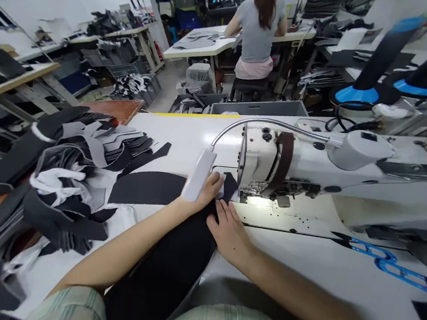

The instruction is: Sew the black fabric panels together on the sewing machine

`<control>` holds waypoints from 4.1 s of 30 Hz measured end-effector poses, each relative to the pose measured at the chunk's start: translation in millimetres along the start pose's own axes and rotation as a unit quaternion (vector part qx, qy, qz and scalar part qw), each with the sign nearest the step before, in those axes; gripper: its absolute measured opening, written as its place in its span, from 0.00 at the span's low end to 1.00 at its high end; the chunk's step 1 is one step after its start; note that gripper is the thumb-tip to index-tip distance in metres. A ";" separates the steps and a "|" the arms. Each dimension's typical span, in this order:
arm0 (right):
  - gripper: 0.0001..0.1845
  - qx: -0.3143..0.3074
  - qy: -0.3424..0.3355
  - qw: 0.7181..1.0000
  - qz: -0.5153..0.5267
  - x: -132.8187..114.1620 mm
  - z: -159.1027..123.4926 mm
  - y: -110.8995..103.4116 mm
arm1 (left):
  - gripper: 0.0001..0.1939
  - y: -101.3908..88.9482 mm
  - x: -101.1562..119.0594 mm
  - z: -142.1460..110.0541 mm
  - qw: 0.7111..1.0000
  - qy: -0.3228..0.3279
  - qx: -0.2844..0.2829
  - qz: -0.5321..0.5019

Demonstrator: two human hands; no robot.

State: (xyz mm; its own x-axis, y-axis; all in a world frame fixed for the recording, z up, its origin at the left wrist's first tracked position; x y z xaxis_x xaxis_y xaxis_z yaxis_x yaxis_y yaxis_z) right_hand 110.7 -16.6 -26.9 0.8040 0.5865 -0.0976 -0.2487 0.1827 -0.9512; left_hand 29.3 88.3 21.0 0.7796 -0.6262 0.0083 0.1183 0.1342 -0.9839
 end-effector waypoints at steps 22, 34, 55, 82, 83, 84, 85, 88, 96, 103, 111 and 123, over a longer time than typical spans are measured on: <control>0.21 -0.009 -0.042 0.996 0.079 22.4 -46.3 -16.9 | 0.14 23.3 53.6 -21.8 0.993 0.117 -0.014 0.024; 0.18 0.001 -0.028 0.995 0.093 27.7 -45.5 -20.8 | 0.14 26.2 56.1 -13.5 0.991 0.127 -0.020 0.038; 0.27 -0.075 0.026 0.987 0.140 39.5 -49.5 -21.2 | 0.11 29.5 68.6 6.4 0.989 0.062 -0.118 0.070; 0.23 0.045 0.006 0.999 -0.016 42.0 -48.0 -10.4 | 0.09 7.9 84.6 23.3 0.959 0.130 -0.235 0.088; 0.22 0.049 0.006 0.999 -0.021 41.1 -48.0 -10.4 | 0.08 7.2 82.6 22.8 0.961 0.133 -0.229 0.082; 0.22 0.058 0.008 0.998 -0.028 39.8 -48.3 -11.2 | 0.09 5.3 78.9 21.8 0.963 0.135 -0.222 0.073; 0.21 0.064 0.011 0.997 -0.034 38.1 -48.8 -12.3 | 0.09 2.0 73.1 20.6 0.966 0.134 -0.212 0.065; 0.12 0.067 0.015 0.997 -0.038 31.4 -51.3 -15.7 | 0.09 -14.6 46.4 17.0 0.979 0.097 -0.166 0.067; 0.07 0.037 -0.030 0.997 -0.067 17.9 -56.3 -16.3 | 0.17 -28.8 65.4 -4.7 0.954 0.107 -0.262 0.097; 0.13 0.024 -0.049 0.994 -0.091 17.4 -54.1 -16.0 | 0.18 -11.9 84.7 -7.4 0.940 0.068 -0.322 0.090; 0.14 0.073 -0.042 0.988 -0.132 21.7 -51.4 -20.3 | 0.18 0.0 92.9 2.4 0.942 0.054 -0.322 0.074; 0.16 0.069 -0.047 0.987 -0.137 14.2 -54.1 -19.6 | 0.17 -0.7 93.4 4.5 0.945 0.052 -0.313 0.076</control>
State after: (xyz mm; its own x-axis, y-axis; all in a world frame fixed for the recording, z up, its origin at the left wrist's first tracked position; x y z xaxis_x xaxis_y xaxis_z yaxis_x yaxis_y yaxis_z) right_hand 156.2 -54.6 -25.4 0.7996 0.5691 0.1917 -0.1046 0.4463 -0.8887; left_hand 104.8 33.2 23.3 0.6899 -0.7125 -0.1279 -0.4031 -0.2315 -0.8854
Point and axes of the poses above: each hand's wrist, its own z-axis towards the middle knuckle, its own y-axis out of the palm, x = y × z, the point moved 4 cm from there along z, towards the middle knuckle, and after that the axes turned 6 degrees about -y, right-handed, at the moved point
